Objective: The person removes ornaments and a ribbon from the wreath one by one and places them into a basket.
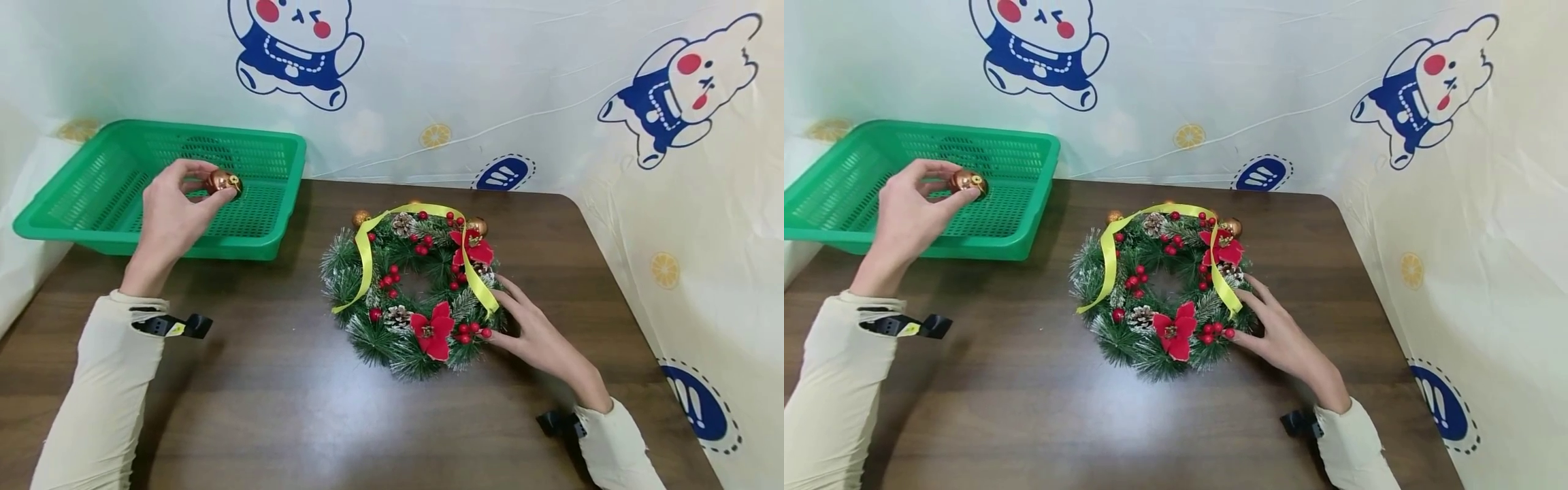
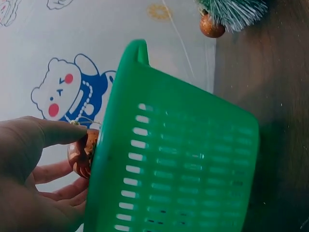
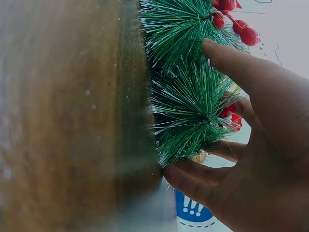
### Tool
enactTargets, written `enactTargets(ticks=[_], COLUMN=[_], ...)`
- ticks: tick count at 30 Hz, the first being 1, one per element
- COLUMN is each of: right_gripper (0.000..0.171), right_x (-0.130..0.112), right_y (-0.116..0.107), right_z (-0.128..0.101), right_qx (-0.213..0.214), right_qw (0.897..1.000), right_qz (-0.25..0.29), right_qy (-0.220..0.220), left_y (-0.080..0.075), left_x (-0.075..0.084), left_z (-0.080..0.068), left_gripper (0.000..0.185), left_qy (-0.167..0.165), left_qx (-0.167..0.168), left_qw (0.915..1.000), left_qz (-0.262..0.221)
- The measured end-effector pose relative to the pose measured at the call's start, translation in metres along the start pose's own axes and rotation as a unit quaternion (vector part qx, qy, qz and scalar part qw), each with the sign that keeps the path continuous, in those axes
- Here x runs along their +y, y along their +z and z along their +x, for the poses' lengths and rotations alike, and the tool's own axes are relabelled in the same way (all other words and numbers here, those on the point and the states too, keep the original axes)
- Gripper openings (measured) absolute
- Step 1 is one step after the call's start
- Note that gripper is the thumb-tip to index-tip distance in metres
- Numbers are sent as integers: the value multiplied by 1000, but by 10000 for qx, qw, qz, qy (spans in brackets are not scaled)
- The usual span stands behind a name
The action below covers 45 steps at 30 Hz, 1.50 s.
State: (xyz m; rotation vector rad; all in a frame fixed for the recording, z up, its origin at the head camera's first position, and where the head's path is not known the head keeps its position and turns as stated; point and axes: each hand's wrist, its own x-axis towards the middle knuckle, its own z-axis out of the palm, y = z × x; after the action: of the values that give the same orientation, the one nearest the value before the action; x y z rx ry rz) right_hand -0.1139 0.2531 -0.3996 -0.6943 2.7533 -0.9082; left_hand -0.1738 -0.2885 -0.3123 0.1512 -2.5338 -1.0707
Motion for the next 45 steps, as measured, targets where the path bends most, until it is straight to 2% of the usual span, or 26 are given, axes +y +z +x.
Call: enactTargets(ticks=[5, 14, 21, 31, 36, 39, 45], right_gripper=[71, 59, 59, 61, 61, 61, 62], right_x=[2, 10, 12, 10, 8, 7, 8], right_y=[2, 2, 2, 3, 2, 2, 4], right_z=[1, 2, 1, 3, 3, 2, 3], right_qx=[52, 206, 251, 278, 279, 265, 263], right_qw=[9999, 9959, 9960, 9976, 9977, 9977, 9978], right_qz=[72, 883, 863, 641, 622, 618, 611], right_qy=[-58, 9, -1, -20, 7, 8, -27], left_y=[-1, -2, 4, 4, 4, 4, 5], left_x=[-8, -13, -12, -14, -13, -13, -9], left_z=[0, 0, 3, 2, 1, 1, -1], left_gripper=[51, 50, 44, 51, 46, 44, 53], left_qy=[85, 77, 458, 384, 477, 513, 598], left_qx=[-189, -791, -1495, -1769, -1657, -1413, -876], left_qw=[9996, 9960, 9851, 9788, 9810, 9859, 9929], left_qz=[178, 406, 714, 960, 892, 736, 540])
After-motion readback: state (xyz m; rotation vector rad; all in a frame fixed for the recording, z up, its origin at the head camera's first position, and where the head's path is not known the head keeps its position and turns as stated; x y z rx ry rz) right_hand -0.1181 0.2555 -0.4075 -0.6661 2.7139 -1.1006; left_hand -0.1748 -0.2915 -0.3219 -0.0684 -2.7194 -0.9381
